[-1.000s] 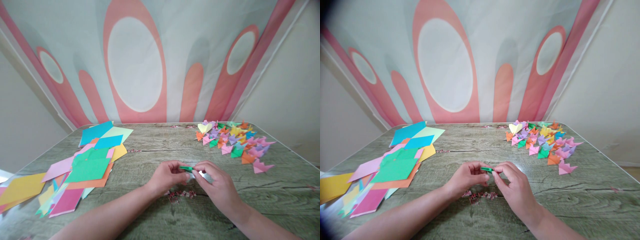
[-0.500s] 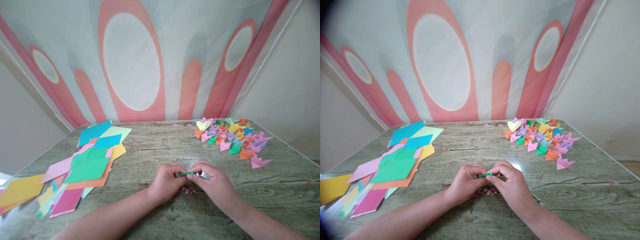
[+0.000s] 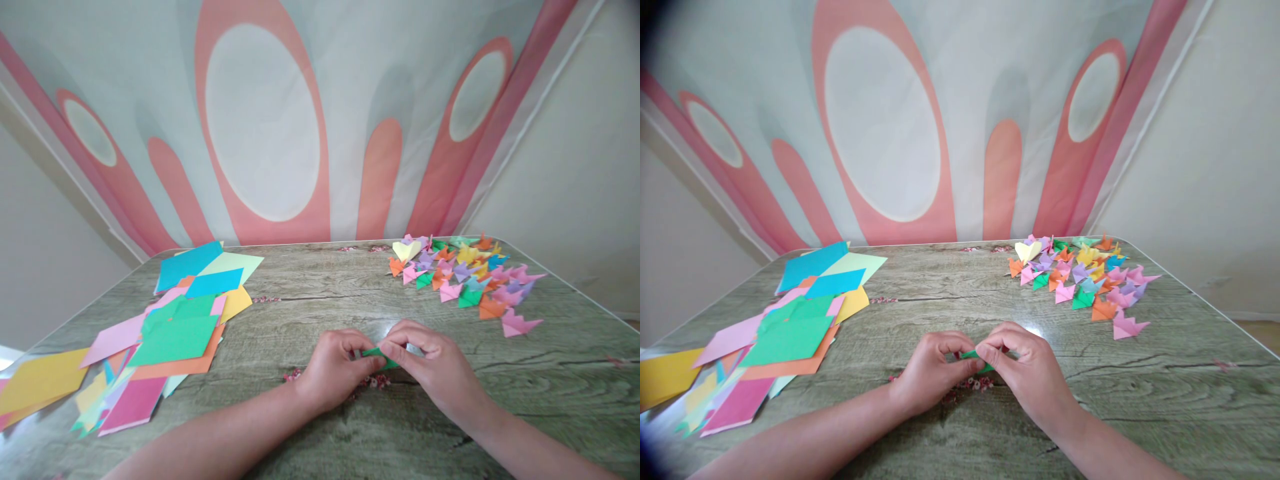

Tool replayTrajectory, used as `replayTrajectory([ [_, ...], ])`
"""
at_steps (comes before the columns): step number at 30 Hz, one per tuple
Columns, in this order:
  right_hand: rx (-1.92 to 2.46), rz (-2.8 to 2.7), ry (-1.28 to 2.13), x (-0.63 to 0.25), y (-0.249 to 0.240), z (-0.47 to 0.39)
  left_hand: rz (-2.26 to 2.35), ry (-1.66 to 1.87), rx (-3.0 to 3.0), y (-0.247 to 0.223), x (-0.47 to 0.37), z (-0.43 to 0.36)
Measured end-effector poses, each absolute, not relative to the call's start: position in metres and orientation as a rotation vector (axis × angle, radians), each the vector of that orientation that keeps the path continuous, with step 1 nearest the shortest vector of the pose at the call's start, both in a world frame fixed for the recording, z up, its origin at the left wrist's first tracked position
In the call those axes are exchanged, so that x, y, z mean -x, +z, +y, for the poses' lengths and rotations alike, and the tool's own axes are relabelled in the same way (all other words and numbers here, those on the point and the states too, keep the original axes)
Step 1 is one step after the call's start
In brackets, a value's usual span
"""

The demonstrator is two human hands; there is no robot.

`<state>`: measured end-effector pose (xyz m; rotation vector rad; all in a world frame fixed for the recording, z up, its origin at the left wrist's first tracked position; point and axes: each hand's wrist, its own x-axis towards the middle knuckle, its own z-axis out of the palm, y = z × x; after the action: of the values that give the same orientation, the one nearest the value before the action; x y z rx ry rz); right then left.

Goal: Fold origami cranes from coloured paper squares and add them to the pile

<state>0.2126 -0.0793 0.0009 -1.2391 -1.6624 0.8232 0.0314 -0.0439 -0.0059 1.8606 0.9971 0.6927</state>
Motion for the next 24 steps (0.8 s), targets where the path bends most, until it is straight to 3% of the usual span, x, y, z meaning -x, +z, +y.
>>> replayTrajectory([
  [19, 1.308, -1.705, 0.86, -0.213, -0.005, -0.075, 1.108, 0.588, -1.644, -0.005, -0.032, -0.044],
  [24, 1.392, -1.696, 0.78, -0.213, -0.012, -0.073, 1.022, 0.577, -1.834, -0.002, -0.03, -0.041],
])
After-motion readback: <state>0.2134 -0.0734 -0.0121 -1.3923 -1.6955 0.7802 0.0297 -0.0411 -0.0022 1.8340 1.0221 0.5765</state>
